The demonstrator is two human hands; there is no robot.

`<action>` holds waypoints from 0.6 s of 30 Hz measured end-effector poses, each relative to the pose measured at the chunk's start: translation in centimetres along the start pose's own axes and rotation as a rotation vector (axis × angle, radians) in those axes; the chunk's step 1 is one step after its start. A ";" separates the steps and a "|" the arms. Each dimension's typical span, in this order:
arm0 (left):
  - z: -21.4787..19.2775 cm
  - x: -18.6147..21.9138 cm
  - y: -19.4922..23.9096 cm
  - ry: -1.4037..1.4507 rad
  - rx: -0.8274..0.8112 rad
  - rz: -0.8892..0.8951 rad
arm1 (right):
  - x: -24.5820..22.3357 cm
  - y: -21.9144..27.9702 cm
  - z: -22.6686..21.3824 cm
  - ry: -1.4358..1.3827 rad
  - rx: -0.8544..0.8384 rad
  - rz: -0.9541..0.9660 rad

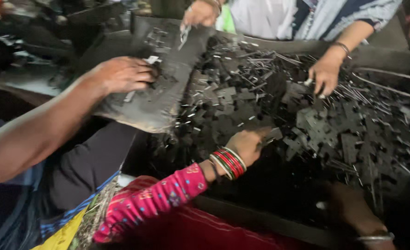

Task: The person sorts through a tray of metal pieces, picking them up and moving them within the workspace.

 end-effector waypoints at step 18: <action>-26.5 -13.7 -6.1 -1.093 0.526 -0.292 | 5.8 -7.4 6.0 0.149 0.200 0.074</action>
Point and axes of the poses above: each hand's wrist, its own y-axis away from the middle knuckle, its own z-axis out of the palm, x = y × z, the point moved 9 cm from there along -y, towards the middle knuckle, and after that the axes turned 12 degrees about y, right-handed, at the moved point
